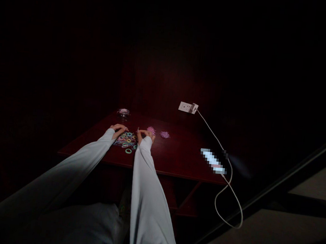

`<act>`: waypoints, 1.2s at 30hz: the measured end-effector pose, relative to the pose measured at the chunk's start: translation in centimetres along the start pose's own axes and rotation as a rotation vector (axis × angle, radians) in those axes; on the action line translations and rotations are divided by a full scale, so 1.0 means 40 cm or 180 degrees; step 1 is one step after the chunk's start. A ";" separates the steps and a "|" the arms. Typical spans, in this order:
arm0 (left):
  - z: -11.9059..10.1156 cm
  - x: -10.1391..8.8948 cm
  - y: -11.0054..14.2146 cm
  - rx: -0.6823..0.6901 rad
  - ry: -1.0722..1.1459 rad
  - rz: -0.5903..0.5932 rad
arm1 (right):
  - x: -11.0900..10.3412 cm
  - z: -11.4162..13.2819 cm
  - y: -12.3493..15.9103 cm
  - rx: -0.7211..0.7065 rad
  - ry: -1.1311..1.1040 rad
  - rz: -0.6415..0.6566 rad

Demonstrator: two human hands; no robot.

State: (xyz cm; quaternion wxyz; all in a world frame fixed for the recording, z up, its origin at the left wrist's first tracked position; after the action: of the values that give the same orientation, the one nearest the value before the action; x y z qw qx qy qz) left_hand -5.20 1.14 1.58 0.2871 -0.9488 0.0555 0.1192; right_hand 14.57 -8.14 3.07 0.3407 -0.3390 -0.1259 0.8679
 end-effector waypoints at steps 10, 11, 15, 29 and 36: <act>0.024 -0.001 -0.017 -0.0093 -0.0094 0.0326 | -0.183 -0.114 -0.024 0.0781 0.1082 -0.0221; 0.020 0.000 -0.015 -0.0091 -0.0090 0.0321 | -0.183 -0.111 -0.022 0.0760 0.1212 -0.0137; 0.001 -0.002 -0.004 -0.0122 -0.0109 0.0306 | -0.165 -0.089 -0.017 0.0544 0.1572 0.0094; -0.023 -0.011 0.015 -0.0154 0.0090 0.0150 | -0.139 -0.088 -0.025 0.0115 0.1345 -0.0003; -0.013 -0.008 0.000 -0.0266 0.0064 0.0203 | -0.081 0.003 0.028 -0.0894 0.1275 0.0545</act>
State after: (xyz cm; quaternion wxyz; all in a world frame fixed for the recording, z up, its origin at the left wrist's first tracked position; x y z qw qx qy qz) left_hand -5.41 0.84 2.08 0.2427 -0.9589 0.0835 0.1209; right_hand 15.66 -11.17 4.28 0.2337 -0.5575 -0.1462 0.7831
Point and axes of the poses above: each hand's wrist, its own y-axis away from the middle knuckle, its own x-axis out of the palm, z = x × y, the point moved 7 cm from there along -y, towards the middle knuckle, and after that the axes turned 7 degrees about y, right-handed, at the moved point
